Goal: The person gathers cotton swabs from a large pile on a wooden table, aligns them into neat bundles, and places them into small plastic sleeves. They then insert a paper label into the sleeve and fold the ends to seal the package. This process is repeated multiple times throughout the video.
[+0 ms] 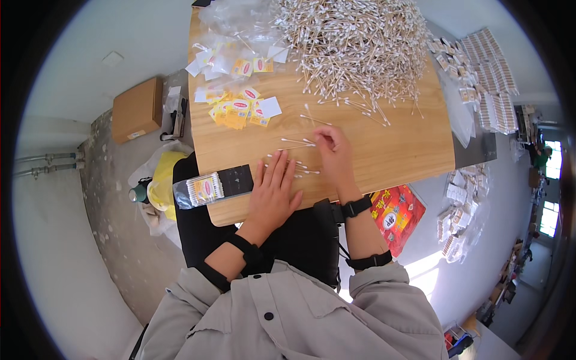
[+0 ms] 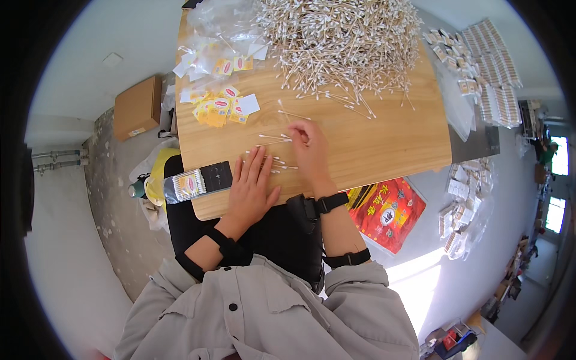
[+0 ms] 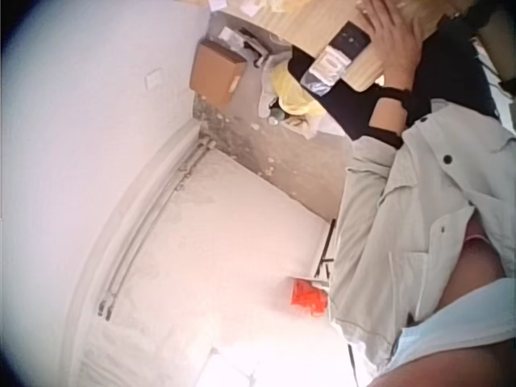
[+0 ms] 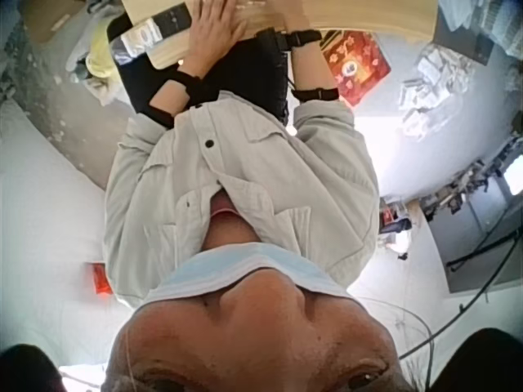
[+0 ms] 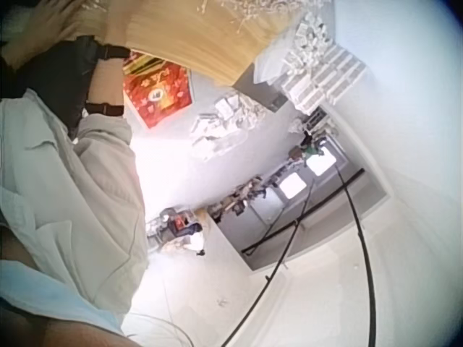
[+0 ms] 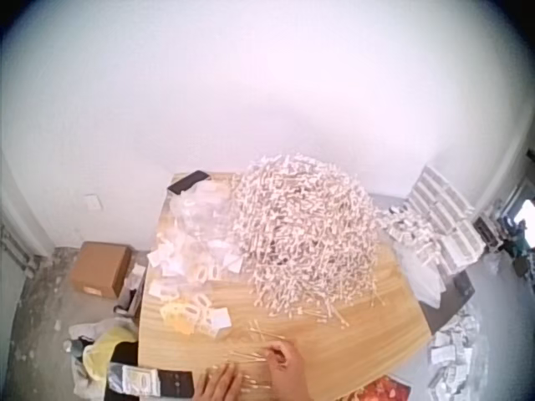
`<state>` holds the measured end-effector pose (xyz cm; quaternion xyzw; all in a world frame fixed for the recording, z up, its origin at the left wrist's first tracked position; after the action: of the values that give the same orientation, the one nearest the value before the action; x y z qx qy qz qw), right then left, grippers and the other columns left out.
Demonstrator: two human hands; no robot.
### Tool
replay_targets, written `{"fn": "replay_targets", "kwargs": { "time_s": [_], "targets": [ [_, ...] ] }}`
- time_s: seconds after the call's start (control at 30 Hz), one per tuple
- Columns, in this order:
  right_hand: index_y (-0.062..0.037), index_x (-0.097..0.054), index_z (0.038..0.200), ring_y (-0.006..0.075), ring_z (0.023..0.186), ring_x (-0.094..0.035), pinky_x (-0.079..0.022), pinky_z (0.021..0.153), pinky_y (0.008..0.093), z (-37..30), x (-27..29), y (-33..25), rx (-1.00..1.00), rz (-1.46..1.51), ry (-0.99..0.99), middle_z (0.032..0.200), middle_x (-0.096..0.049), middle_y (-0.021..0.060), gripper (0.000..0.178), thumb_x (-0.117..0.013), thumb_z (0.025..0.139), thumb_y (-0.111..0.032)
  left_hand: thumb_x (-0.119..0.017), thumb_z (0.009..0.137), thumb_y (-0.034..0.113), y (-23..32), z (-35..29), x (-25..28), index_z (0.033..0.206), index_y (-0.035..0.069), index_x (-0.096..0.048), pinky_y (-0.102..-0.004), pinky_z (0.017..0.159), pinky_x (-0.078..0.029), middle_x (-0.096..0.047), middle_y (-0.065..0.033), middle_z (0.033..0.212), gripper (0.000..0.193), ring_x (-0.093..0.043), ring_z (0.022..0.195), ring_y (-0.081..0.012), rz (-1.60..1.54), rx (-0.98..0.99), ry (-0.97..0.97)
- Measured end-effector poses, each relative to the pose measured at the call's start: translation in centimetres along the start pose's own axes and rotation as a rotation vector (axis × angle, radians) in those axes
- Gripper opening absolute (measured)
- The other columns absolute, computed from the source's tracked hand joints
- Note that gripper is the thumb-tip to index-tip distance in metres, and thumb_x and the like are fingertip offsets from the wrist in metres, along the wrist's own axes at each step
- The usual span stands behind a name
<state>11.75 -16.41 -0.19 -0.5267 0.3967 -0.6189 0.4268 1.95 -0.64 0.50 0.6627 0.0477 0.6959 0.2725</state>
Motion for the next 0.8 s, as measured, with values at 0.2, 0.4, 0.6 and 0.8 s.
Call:
{"fn": "replay_targets", "kwargs": {
  "time_s": [0.2,0.4,0.6,0.8],
  "targets": [
    [-0.0051,-0.068,0.100,0.0220,0.079,-0.064,-0.051,0.069,0.0320,2.6,2.9,1.5,0.002,-0.221,0.040,0.090,-0.064,0.0101,0.014,-0.063,0.088,-0.001,-0.065,0.085,0.033,0.0,0.0,0.2,0.146,0.001,-0.039,-0.0521,0.119,-0.017,-0.030,-0.0191,0.156,0.073,-0.023,0.147,-0.0326,-0.012,0.005,0.000],
    [-0.0073,-0.069,0.098,0.0266,0.079,-0.064,-0.051,0.069,0.0366,5.2,2.7,2.2,0.102,-0.455,0.120,0.086,-0.061,0.0108,0.013,-0.067,0.085,-0.005,-0.063,0.087,0.034,0.1,0.2,0.3,0.147,0.000,-0.035,-0.0520,0.119,-0.016,-0.029,-0.0180,0.157,0.075,-0.021,0.148,-0.0320,0.010,-0.008,-0.025],
    [-0.0084,-0.070,0.102,0.0248,0.082,-0.063,-0.051,0.071,0.0338,2.5,1.4,1.1,0.174,-0.309,-0.218,0.090,-0.058,0.0110,0.019,-0.067,0.084,-0.005,-0.062,0.088,0.036,0.0,0.0,0.0,0.149,-0.003,-0.030,-0.0524,0.120,-0.015,-0.025,-0.0187,0.159,0.079,-0.019,0.150,-0.0321,0.029,0.002,-0.037],
    [-0.0094,-0.070,0.109,0.0238,0.089,-0.059,-0.050,0.076,0.0347,-0.9,2.4,1.9,0.089,-0.130,-0.136,0.098,-0.055,0.0111,0.029,-0.071,0.080,-0.006,-0.072,0.078,0.049,0.1,0.2,0.0,0.151,-0.004,-0.025,-0.0551,0.119,-0.014,-0.019,-0.0205,0.160,0.101,-0.017,0.150,-0.0344,0.032,0.052,-0.030]
  ]
}}
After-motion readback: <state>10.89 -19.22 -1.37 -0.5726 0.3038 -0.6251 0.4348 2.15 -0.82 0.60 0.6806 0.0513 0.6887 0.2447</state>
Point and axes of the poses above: each hand's wrist, its own z-axis towards the middle knuckle, its own x-axis out of the back of the hand, y = z × x, the point moved 2 cm from there along z, towards the middle knuckle
